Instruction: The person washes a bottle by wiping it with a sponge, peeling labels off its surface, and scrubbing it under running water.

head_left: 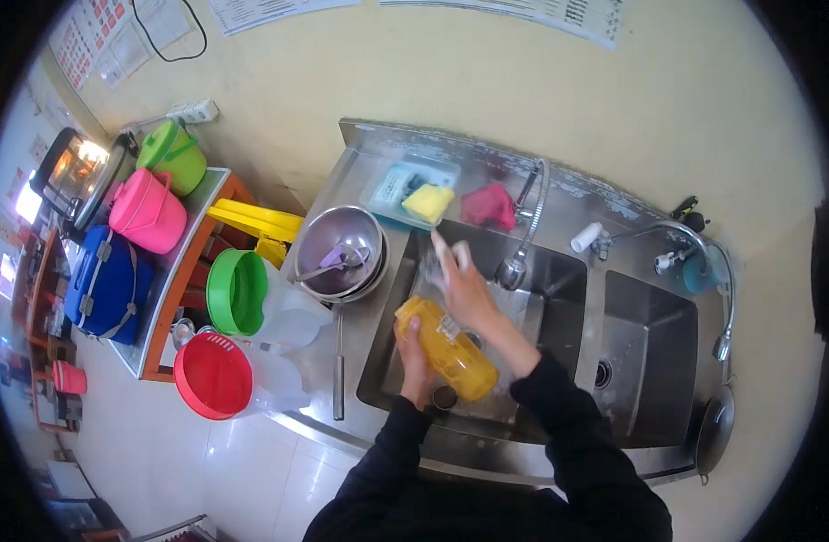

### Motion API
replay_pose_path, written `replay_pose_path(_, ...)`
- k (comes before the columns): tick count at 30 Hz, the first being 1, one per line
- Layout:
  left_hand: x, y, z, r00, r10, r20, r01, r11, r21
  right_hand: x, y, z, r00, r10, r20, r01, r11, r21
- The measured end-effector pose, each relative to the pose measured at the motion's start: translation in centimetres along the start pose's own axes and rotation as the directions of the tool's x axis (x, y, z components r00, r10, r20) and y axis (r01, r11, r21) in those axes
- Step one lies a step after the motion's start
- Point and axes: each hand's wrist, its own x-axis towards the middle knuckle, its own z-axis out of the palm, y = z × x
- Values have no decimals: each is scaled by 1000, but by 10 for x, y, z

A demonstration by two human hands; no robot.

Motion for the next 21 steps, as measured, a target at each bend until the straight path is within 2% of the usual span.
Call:
replay_pose_path(2, -3, -11, -6, 998, -2, -55, 5, 998, 58, -41, -4, -10, 980, 140, 141, -133, 989, -62)
replay_pose_path(3, -6, -14, -8, 997, -3, -80, 10, 996, 89, -62, 5, -8, 984, 114, 136, -111, 993, -25)
replay_pose_path(5, -15, -13, -2, 999, -44, -11, 44, 998, 38, -97, 29, 2, 991, 64, 119, -70, 997, 43)
replay_pose_path(7, -23, -19, 4, 996, -81, 32, 80, 996, 36, -114, 33, -2, 998, 59, 29, -63, 984, 169)
replay_pose_path(11, -24, -36, 11, 985, -172, 30, 167, 978, 129, -144, 38, -6, 987, 142, -73, -113, 943, 313)
replay_pose_path(14, -18, -55, 3, 962, -274, 12, 270, 955, 120, -177, 50, -10, 996, 82, -35, -72, 970, 232)
replay_pose_path(18, -25, -88, 3, 953, -301, -11, 298, 936, 189, -172, 65, -9, 977, 180, -117, -146, 957, 251)
replay_pose_path(21, -11, -90, -13, 885, -458, 87, 451, 888, 91, -171, 66, -10, 969, 238, -69, -209, 935, 287)
